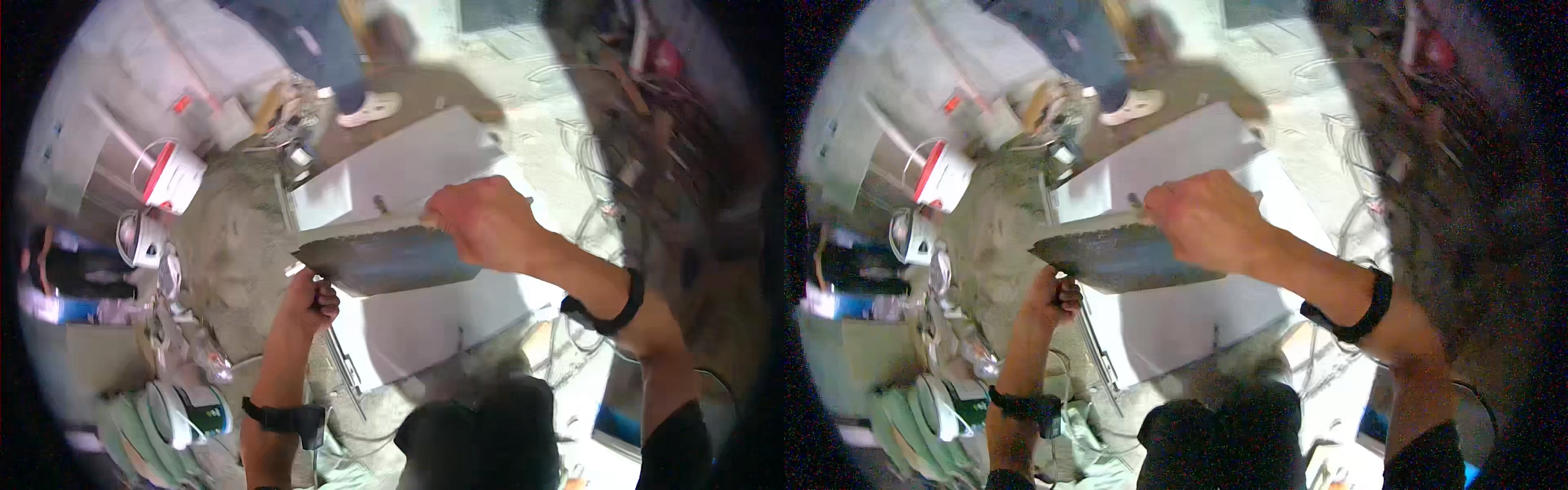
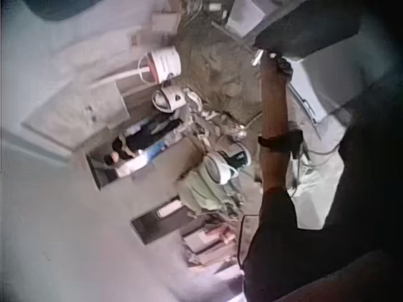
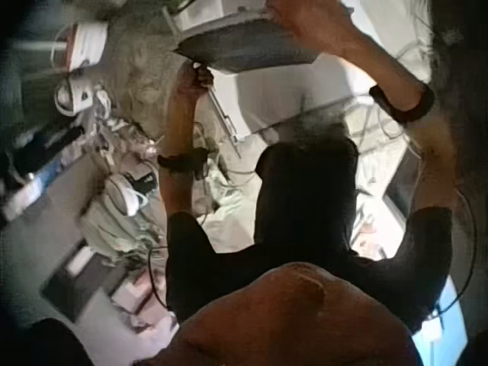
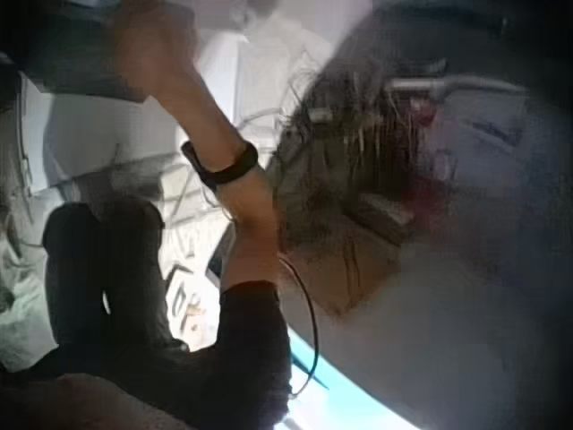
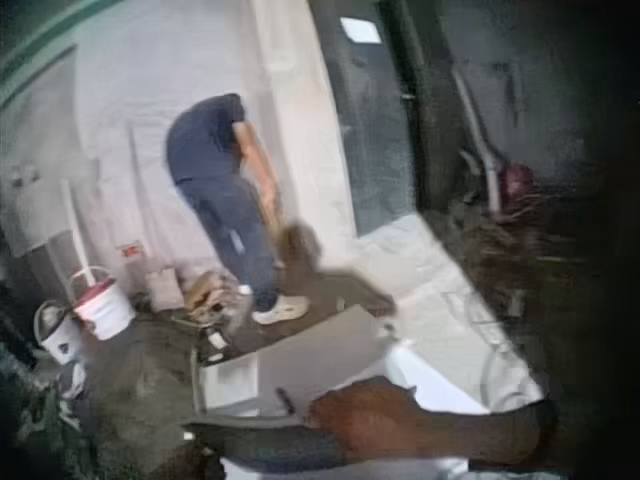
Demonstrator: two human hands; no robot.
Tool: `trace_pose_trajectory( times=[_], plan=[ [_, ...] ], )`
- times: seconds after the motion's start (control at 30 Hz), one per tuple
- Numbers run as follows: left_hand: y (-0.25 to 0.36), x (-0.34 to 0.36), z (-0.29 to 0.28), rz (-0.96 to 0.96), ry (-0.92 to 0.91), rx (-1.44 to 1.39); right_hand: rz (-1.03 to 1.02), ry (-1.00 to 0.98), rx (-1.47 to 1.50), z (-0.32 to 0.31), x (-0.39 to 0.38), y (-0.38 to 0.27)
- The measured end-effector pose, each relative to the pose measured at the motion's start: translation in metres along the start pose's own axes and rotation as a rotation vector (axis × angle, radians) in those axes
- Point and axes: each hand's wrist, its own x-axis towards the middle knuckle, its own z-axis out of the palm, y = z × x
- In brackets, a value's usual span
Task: Measuring and cutting ceramic tiles for wall installation in a bathroom renovation.
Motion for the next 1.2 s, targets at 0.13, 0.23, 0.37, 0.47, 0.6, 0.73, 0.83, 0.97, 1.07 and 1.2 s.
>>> trace_pose_trajectory(
  times=[0.13,0.23,0.37,0.47,0.6,0.73,0.83,0.97,1.07,1.2],
  plan=[
    [-0.017,-0.057,0.124,-0.072,0.014,0.319,0.263,0.037,0.012,-0.117,-0.066,-0.021],
    [-0.025,-0.09,0.152,-0.007,-0.059,0.513,0.645,0.11,-0.156,-0.184,-0.101,-0.088],
    [-0.031,-0.127,0.177,-0.444,-0.221,0.297,0.717,0.203,-0.2,-0.297,-0.155,-0.177],
    [-0.038,-0.057,0.205,-1.083,-0.421,0.72,0.841,0.347,-0.364,-0.349,-0.196,-0.251],
    [-0.208,-0.198,0.278,-0.746,-0.524,1.038,1.17,0.366,-0.43,-0.418,-0.283,-0.391],
    [-0.307,-0.239,0.3,-1.014,-0.478,1.277,1.35,0.408,-0.502,-0.444,-0.346,-0.531],
    [-0.401,-0.316,0.311,-1.223,-0.378,1.454,1.473,0.478,-0.508,-0.458,-0.384,-0.646],
    [-0.585,-0.518,0.269,-1.265,-0.449,1.827,1.725,0.636,-0.672,-0.442,-0.427,-0.823],
    [-0.692,-0.688,0.212,-0.812,-0.732,2.06,1.91,0.776,-0.777,-0.424,-0.444,-0.931],
    [-0.821,-0.848,0.16,-0.543,-1.203,2.371,2.145,0.865,-0.904,-0.385,-0.459,-0.995]
  ],
)
